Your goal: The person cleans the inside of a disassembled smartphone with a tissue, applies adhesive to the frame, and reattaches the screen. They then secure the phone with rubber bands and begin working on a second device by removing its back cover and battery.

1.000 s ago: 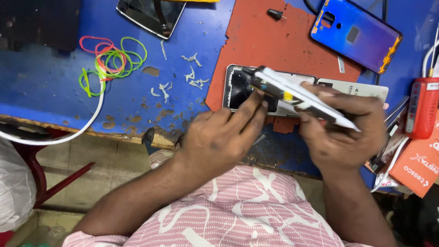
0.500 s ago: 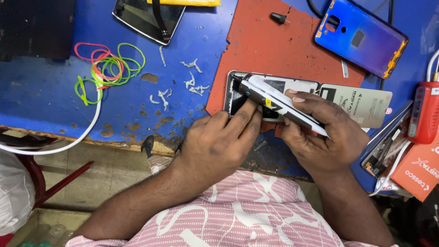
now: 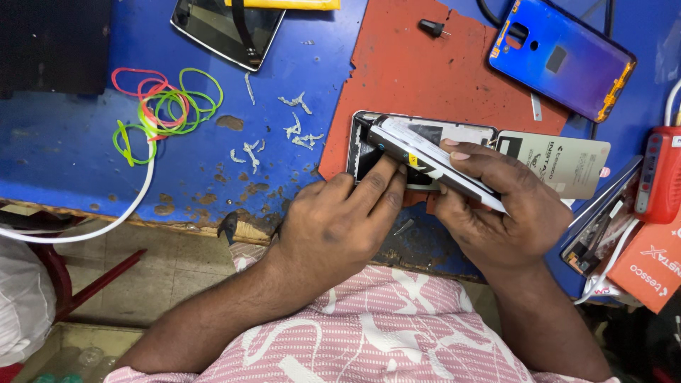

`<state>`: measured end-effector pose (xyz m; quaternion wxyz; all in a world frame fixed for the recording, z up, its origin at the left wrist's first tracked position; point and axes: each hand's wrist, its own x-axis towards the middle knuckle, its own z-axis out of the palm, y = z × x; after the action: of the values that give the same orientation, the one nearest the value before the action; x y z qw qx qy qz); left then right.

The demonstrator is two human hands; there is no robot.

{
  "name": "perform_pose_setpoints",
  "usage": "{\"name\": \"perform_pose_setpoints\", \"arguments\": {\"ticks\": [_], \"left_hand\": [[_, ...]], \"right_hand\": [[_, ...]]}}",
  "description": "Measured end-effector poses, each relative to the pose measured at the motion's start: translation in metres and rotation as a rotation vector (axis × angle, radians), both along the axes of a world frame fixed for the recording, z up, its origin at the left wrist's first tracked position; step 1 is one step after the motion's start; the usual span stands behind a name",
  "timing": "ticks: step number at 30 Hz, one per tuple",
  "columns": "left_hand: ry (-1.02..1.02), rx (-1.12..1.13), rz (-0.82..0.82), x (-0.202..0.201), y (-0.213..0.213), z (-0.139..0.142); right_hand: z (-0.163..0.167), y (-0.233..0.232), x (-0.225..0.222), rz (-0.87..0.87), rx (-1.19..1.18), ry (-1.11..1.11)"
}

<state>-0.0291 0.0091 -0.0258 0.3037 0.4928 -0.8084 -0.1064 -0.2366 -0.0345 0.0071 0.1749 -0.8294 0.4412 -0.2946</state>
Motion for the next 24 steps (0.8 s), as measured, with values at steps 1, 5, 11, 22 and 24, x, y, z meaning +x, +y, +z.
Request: {"name": "perform_pose_setpoints", "arguments": {"ticks": [1,5,11,22,24], "left_hand": [[0.0,0.001,0.0,-0.0003,-0.0004,-0.0006],[0.005,0.006,-0.002,-0.0001,-0.0007,0.0],[0.008,0.006,-0.007,0.0002,-0.0013,0.0018],[0.023,0.014,-0.012,0.0003,-0.002,-0.0004],[0.026,0.017,-0.015,0.0004,-0.002,-0.0002]], "right_hand": [[-0.0002,-0.0004,0.0001,0.0,0.007,-0.011],[0.0012,-0.0015,0.0007,0.004,-0.033,0.019],[0.0027,-0.0014,0.0016,-0.013,-0.033,0.02],[-0.0001,-0.0011,0.0003,-0.012,0.004,-0.024],[-0.0001,-0.0009,0.0,-0.016,-0.012,0.009]]}}
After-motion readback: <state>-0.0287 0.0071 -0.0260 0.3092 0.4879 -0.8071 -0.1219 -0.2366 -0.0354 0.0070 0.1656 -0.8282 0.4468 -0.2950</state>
